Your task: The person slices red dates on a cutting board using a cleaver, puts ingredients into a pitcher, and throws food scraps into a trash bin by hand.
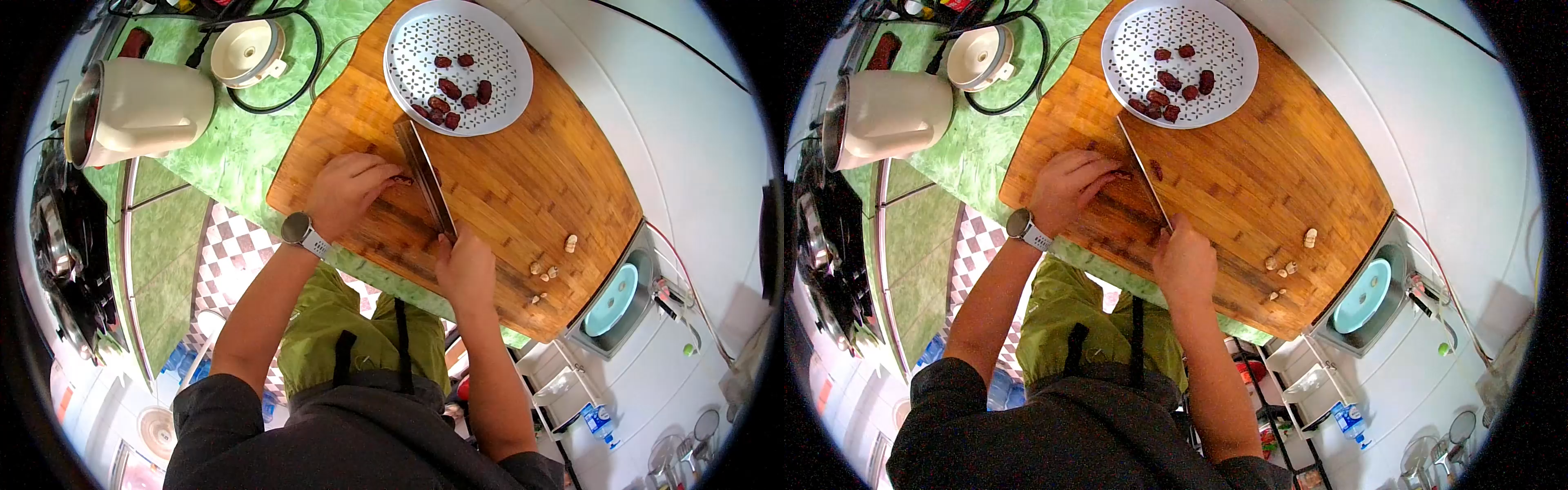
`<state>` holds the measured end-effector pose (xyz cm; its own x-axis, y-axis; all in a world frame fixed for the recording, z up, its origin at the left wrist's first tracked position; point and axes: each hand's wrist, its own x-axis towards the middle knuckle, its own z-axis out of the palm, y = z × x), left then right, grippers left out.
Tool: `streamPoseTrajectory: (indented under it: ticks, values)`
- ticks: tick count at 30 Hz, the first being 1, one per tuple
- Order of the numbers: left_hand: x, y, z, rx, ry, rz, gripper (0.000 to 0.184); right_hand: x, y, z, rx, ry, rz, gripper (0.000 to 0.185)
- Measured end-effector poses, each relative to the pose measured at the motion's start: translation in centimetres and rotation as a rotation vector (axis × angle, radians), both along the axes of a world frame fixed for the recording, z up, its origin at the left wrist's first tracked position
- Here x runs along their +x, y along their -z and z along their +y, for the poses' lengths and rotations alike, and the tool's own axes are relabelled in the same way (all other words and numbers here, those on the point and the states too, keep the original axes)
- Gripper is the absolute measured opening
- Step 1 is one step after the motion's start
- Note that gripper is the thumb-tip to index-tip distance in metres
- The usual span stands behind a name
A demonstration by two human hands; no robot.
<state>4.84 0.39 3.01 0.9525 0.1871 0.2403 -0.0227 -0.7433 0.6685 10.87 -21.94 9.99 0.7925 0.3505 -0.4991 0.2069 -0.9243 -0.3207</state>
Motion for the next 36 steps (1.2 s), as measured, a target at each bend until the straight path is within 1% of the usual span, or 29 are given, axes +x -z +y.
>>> streamPoseTrajectory:
  ticks: [1,3,7,9,13,15,20,24,26,30,32,33,36]
  values:
    - [-0.2,0.0,0.3,0.000,-0.002,0.001,0.016,0.0,-0.2,0.1,0.016,0.005,-0.008,0.019]
    - [-0.6,0.0,1.0,0.099,0.102,-0.006,0.019,0.1,-0.3,0.1,0.032,0.010,-0.016,0.019]
    - [-0.7,0.2,1.0,0.113,0.108,-0.049,0.019,0.2,-0.2,0.0,0.039,0.003,-0.006,0.018]
    - [-0.7,0.2,0.6,0.052,0.046,-0.026,0.020,0.2,-0.1,0.0,0.045,0.002,-0.008,0.018]
    - [-0.7,0.6,0.2,0.059,0.041,-0.073,0.020,0.2,-0.3,-0.2,0.064,0.002,0.005,0.017]
    - [-0.9,1.0,0.6,0.057,0.100,-0.080,0.020,0.2,-0.1,-0.3,0.070,0.001,0.023,0.017]
    - [-1.4,0.8,1.0,0.093,0.134,-0.074,0.021,-0.7,-0.1,-1.9,0.112,-0.015,0.032,0.019]
    - [-1.7,0.8,1.4,0.104,0.158,-0.079,0.023,-1.1,-1.2,-1.7,0.077,-0.019,0.079,0.019]
    - [-1.7,0.6,1.5,0.118,0.162,-0.085,0.023,-1.4,-1.1,-1.9,0.075,-0.055,0.059,0.018]
    - [-1.7,0.6,1.7,0.137,0.185,-0.069,0.024,-1.6,-1.5,-1.4,0.106,-0.040,0.083,0.016]
    - [-1.6,0.7,1.8,0.140,0.182,-0.089,0.024,-1.7,-1.4,-1.4,0.015,-0.110,0.078,0.015]
    - [-1.6,0.7,1.8,0.143,0.179,-0.109,0.024,-1.7,-1.3,-1.4,0.014,-0.111,0.080,0.015]
    - [-1.5,0.5,1.9,0.144,0.186,-0.123,0.024,-1.7,-1.3,-1.3,0.071,-0.103,0.031,0.015]
